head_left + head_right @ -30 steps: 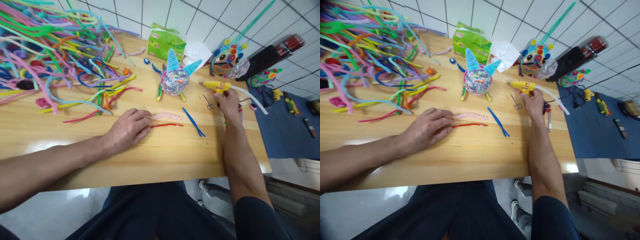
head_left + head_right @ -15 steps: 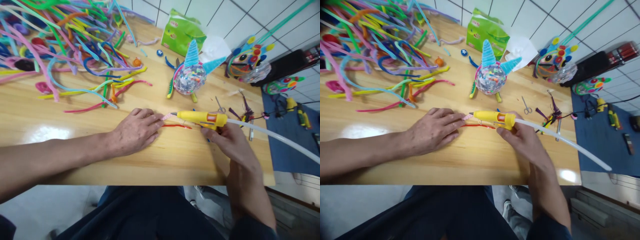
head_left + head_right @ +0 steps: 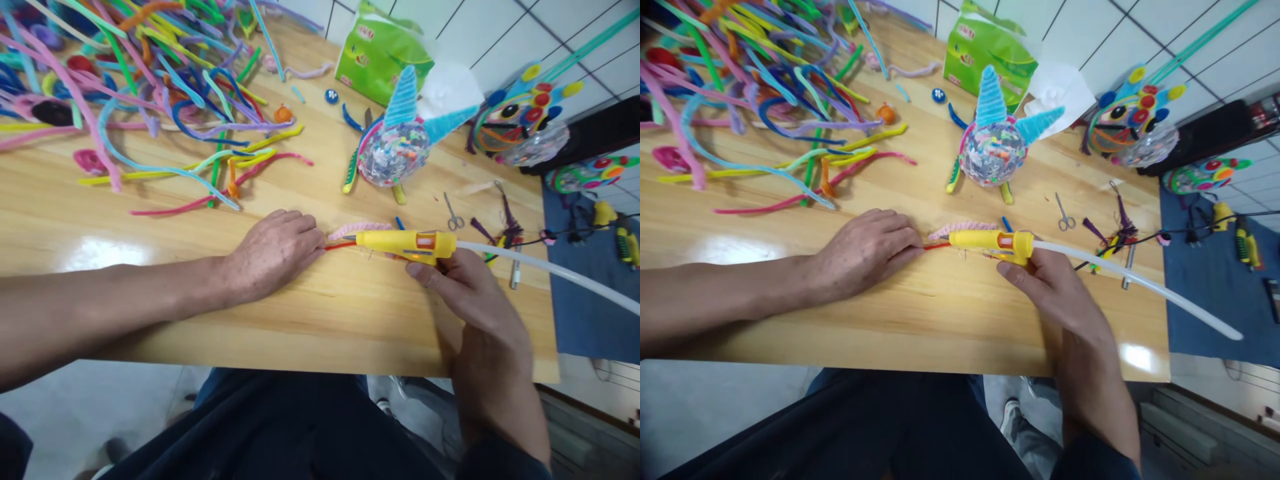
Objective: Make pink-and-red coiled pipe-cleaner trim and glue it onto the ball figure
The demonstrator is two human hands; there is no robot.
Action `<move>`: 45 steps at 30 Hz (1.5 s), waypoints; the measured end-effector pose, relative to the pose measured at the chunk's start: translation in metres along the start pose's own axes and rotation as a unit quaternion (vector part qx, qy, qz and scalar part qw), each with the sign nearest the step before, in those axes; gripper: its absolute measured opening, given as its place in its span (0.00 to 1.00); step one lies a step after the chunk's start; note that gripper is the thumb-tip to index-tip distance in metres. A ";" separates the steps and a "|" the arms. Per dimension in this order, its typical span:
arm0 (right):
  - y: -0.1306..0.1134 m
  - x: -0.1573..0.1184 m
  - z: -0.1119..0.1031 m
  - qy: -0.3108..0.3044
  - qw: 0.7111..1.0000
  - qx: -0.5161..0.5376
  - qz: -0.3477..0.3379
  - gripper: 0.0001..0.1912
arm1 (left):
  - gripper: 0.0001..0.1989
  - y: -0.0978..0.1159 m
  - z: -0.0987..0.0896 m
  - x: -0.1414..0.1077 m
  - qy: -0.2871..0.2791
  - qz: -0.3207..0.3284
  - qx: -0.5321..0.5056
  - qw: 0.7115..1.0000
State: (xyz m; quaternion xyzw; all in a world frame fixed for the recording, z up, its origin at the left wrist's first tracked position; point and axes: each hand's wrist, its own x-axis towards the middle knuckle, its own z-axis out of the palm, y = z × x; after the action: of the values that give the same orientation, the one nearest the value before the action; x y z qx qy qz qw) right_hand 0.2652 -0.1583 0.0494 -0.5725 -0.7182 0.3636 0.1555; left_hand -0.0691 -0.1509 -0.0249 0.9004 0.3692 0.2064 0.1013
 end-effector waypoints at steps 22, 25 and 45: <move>-0.001 0.005 0.005 -0.046 0.994 -0.090 -0.045 0.20 | 0.18 0.000 0.000 0.004 0.006 -0.004 -0.063 0.998; 0.001 0.006 0.005 -0.047 0.994 -0.087 -0.045 0.19 | 0.19 0.000 0.000 0.004 0.013 -0.001 -0.066 0.998; 0.000 0.007 0.004 -0.053 0.993 -0.094 -0.054 0.21 | 0.16 0.000 -0.001 0.005 -0.001 -0.001 -0.051 0.999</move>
State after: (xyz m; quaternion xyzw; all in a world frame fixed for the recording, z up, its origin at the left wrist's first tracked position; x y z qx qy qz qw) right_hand 0.2602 -0.1532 0.0456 -0.5251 -0.7863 0.3151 0.0822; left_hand -0.0667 -0.1475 -0.0223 0.8939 0.3591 0.2241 0.1473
